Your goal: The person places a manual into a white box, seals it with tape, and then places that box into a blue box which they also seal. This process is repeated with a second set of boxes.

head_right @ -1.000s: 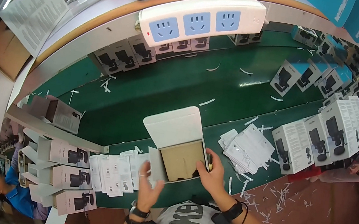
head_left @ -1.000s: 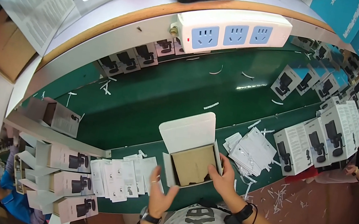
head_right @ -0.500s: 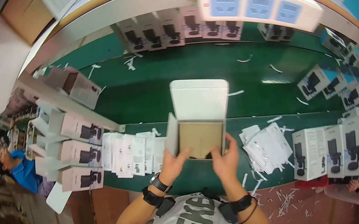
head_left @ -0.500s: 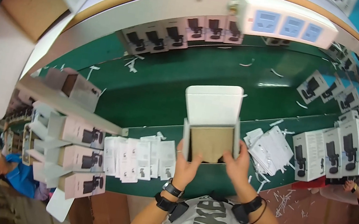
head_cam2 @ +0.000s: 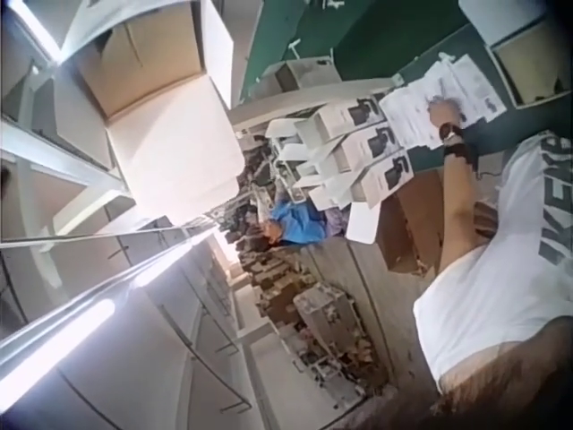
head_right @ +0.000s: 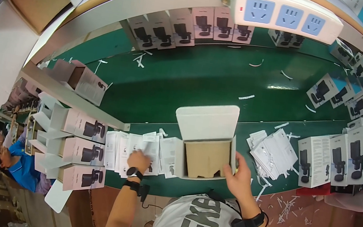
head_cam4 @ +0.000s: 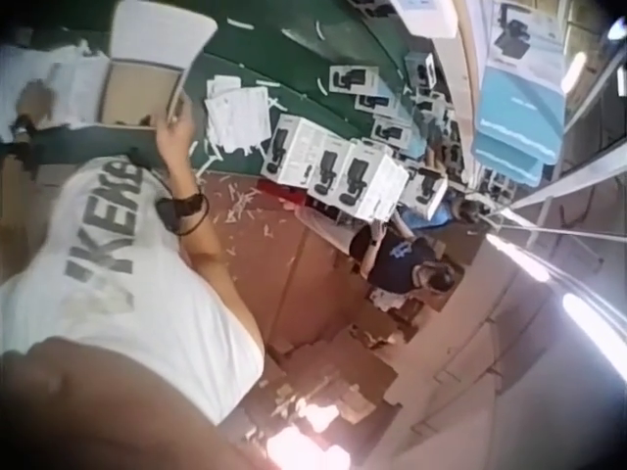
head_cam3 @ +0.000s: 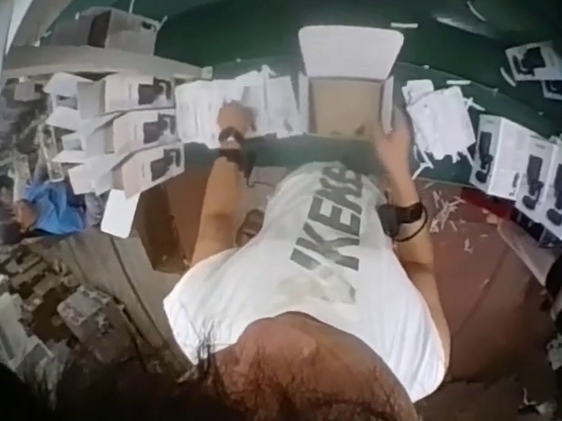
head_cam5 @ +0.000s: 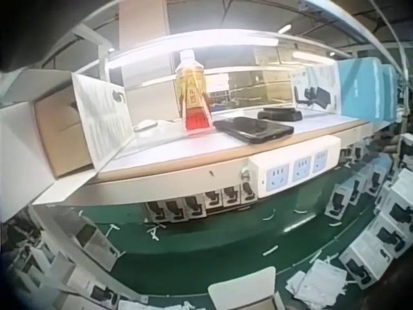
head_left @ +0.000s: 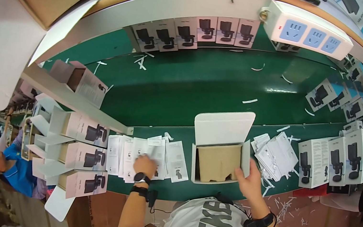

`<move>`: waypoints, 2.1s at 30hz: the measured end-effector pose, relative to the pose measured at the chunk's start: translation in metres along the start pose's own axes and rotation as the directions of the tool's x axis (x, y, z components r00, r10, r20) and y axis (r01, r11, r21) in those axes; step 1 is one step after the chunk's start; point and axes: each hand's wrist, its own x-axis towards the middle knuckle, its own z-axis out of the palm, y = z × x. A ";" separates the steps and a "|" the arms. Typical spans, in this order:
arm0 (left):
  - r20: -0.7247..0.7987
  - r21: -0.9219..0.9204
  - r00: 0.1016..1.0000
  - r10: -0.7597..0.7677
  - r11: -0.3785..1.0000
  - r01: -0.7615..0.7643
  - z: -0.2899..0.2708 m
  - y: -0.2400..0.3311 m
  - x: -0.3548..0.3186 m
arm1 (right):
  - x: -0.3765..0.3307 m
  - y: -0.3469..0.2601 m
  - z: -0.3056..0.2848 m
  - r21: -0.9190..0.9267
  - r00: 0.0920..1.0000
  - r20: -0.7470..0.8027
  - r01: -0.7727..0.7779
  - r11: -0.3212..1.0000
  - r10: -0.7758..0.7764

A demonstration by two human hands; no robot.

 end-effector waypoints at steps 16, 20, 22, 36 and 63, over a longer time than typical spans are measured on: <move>-0.697 -0.713 0.706 0.120 -0.011 -0.702 -0.208 0.155 -0.116 | -0.047 0.014 -0.014 0.394 0.836 0.277 -0.549 0.737 0.474; -0.553 -0.237 0.585 0.593 0.562 -0.793 -0.242 0.173 -0.115 | -0.046 0.028 -0.032 0.355 0.881 0.217 -0.473 0.807 0.421; -0.508 -0.313 0.659 0.554 0.595 -0.741 -0.225 0.166 -0.118 | -0.040 0.022 -0.040 0.348 0.873 0.213 -0.487 0.801 0.439; -0.331 -0.116 0.564 0.757 0.560 -0.820 -0.161 0.221 -0.139 | 0.012 -0.015 -0.016 -0.067 0.989 -0.036 -0.146 0.987 0.144; -0.263 -0.156 0.515 0.816 0.491 -0.857 -0.159 0.216 -0.128 | 0.090 -0.021 -0.055 -0.420 0.825 0.017 0.518 0.745 -0.564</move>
